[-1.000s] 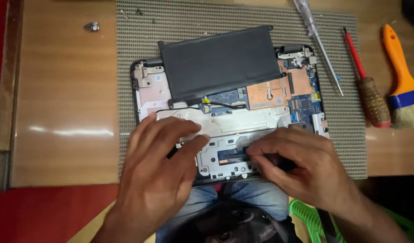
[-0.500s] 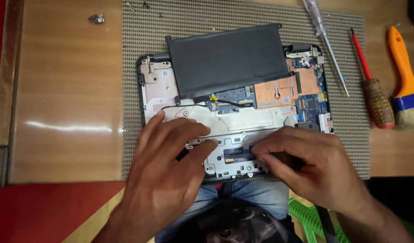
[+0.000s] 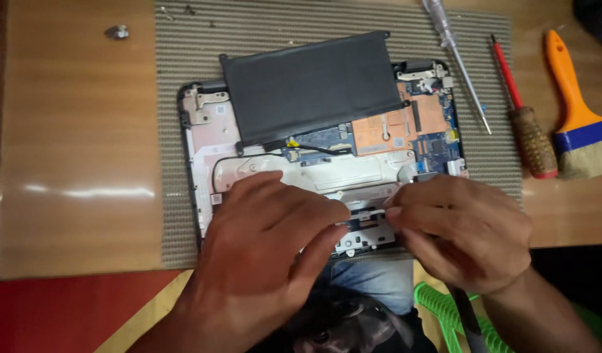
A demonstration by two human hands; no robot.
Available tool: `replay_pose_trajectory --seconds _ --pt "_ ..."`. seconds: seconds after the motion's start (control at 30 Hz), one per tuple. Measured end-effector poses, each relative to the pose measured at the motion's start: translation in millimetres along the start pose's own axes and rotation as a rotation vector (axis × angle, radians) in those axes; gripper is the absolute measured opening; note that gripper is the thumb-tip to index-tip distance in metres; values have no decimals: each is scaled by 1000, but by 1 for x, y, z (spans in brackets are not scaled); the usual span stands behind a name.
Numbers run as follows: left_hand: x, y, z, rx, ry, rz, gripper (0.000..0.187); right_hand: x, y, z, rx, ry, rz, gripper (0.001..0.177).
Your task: The person installs a battery into a disassembled laptop chassis, carefully aligning it within the frame. They then connect the battery's ribbon cable to the motherboard and secure the connection.
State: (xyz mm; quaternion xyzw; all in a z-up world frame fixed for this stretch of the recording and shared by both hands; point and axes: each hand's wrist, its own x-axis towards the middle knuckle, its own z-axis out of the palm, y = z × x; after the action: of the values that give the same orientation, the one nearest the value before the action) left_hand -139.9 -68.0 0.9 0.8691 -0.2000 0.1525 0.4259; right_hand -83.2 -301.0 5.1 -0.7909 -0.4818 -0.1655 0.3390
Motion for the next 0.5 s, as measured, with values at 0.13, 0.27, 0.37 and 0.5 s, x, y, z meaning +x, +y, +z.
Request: replay_pose_trajectory --seconds 0.13,0.27,0.37,0.5 --pt "6 5 2 -118 -12 29 11 -5 4 -4 -12 -1 -11 4" --pt "7 4 7 -116 1 26 2 -8 6 -5 -8 -13 -4 6" --pt "5 6 8 -16 4 8 3 -7 6 -9 52 -38 41 8" --pt "3 7 9 130 28 25 10 -11 10 -20 109 -65 138 9"
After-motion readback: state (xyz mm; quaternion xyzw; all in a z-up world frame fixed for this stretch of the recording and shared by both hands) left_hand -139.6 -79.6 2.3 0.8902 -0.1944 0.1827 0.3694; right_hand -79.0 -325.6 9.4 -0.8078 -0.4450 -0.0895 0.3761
